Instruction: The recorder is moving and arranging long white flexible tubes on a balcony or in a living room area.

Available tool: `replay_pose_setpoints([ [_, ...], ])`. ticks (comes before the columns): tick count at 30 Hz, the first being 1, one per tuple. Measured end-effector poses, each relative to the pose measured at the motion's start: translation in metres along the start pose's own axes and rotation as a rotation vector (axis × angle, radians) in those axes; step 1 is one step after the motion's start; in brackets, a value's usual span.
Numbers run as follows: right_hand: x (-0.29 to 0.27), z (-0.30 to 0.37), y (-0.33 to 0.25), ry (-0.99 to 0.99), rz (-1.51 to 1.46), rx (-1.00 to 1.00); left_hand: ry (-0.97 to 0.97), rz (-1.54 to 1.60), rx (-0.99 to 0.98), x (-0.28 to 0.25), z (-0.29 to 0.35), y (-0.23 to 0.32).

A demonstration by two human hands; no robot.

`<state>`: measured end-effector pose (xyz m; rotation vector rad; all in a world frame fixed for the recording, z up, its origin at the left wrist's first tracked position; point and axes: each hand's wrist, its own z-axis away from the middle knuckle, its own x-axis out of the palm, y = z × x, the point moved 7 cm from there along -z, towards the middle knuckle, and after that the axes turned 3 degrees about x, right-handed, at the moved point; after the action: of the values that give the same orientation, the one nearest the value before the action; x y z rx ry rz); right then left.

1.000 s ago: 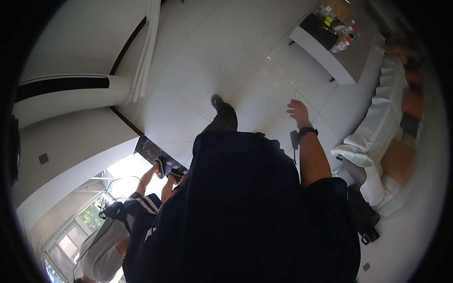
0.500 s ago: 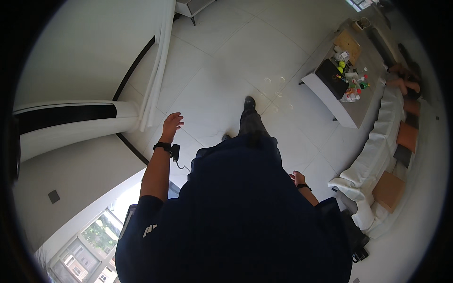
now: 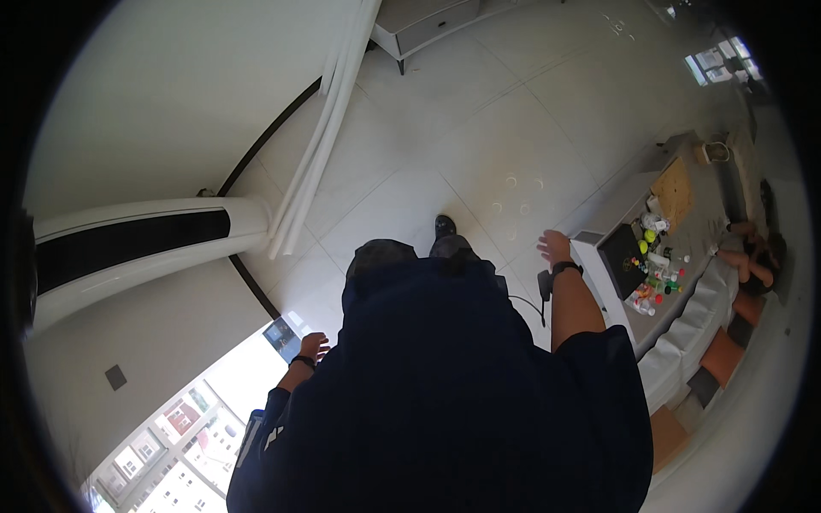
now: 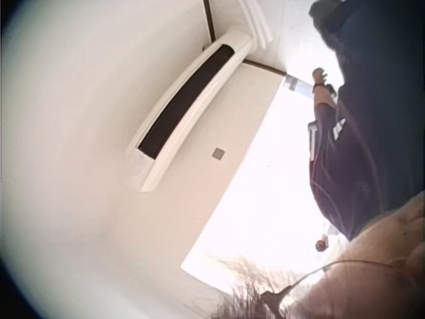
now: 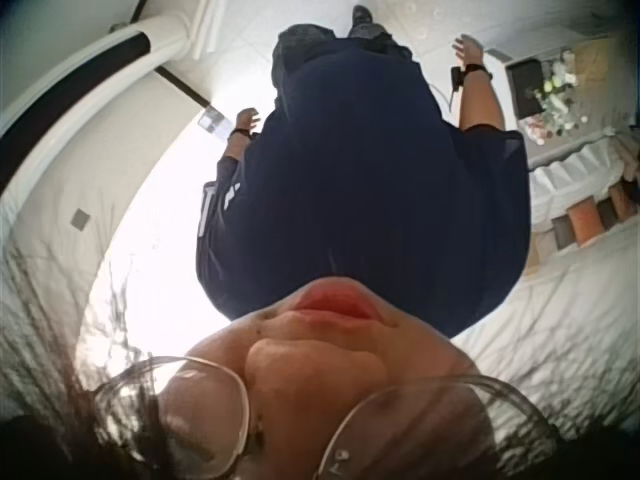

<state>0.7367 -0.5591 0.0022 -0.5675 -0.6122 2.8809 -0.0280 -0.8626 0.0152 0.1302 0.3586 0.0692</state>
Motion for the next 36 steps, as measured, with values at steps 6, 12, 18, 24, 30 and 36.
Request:
replay_pose_setpoints([
  [6,0.124,-0.015,-0.263,-0.157,-0.075,-0.298,-0.028,0.388,0.070,0.059,-0.032,0.045],
  [12,0.247,-0.009,-0.330,-0.268,0.279,-0.153,-0.102,-0.337,0.779,0.110,-0.083,0.181],
  [18,0.285,-0.024,-0.398,-0.372,0.685,0.040,-0.126,0.438,0.173,0.020,-0.111,0.350],
  [24,0.325,-0.084,-0.553,-0.270,0.574,-0.112,0.268,0.755,0.498,-0.091,-0.065,0.512],
  [30,0.450,-0.161,-0.708,-0.420,0.516,-0.118,0.344,0.591,0.155,-0.013,-0.033,0.500],
  [36,0.619,-0.195,-0.917,-0.698,0.397,-0.281,0.012,0.639,-0.336,0.159,0.075,0.448],
])
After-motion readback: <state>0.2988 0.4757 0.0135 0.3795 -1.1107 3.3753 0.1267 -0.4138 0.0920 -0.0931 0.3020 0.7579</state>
